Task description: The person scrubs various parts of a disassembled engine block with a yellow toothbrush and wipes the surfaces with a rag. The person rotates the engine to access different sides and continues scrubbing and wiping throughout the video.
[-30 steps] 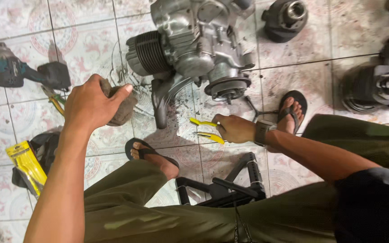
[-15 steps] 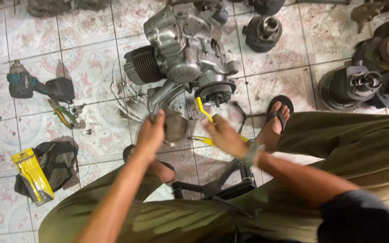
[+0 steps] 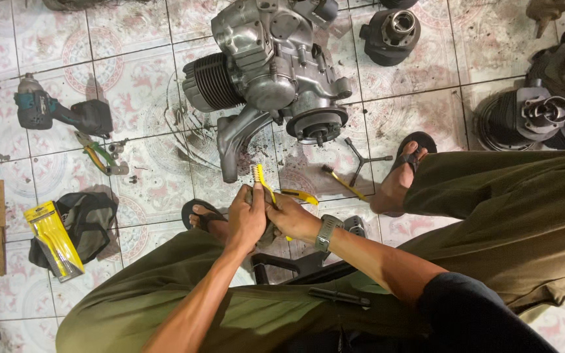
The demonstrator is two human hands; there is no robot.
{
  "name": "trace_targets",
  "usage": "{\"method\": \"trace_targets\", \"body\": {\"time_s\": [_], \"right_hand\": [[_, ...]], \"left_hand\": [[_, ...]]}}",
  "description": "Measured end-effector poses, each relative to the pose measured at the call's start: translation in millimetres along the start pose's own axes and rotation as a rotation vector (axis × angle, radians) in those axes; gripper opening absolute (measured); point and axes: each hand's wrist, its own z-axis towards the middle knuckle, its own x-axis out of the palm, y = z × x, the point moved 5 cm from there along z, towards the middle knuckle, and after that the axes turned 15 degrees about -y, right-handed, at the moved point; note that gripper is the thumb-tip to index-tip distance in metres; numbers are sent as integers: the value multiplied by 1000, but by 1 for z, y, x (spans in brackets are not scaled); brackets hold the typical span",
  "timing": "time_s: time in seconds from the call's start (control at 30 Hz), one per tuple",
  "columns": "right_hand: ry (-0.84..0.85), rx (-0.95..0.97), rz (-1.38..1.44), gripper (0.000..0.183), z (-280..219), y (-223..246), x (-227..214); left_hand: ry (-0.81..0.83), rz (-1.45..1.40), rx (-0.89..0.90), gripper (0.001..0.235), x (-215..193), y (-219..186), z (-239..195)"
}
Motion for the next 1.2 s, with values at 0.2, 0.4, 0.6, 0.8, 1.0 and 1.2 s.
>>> {"method": "trace_targets", "body": {"time_s": [0.2, 0.4, 0.6, 0.8, 1.0, 1.2], "right_hand": [[62, -53, 27, 30, 3, 7, -6], [-1, 14, 312, 24, 3, 20, -18], [-141, -105, -101, 47, -7, 55, -33], [-225, -238, -157, 22, 33, 18, -51], [-319, -141, -6, 18, 42, 15, -54], [-427, -299, -51, 26, 35, 39, -65]], "left_hand": [[-96, -137, 33, 42, -12, -12, 0], [-179, -431, -157, 48, -23, -30, -1], [-24, -545, -31, 50, -20, -67, -27], [53, -423, -13, 42, -3, -49, -5], [-27, -513, -122, 60, -17, -63, 0], [96, -390, -135, 53, 0, -55, -4]]}}
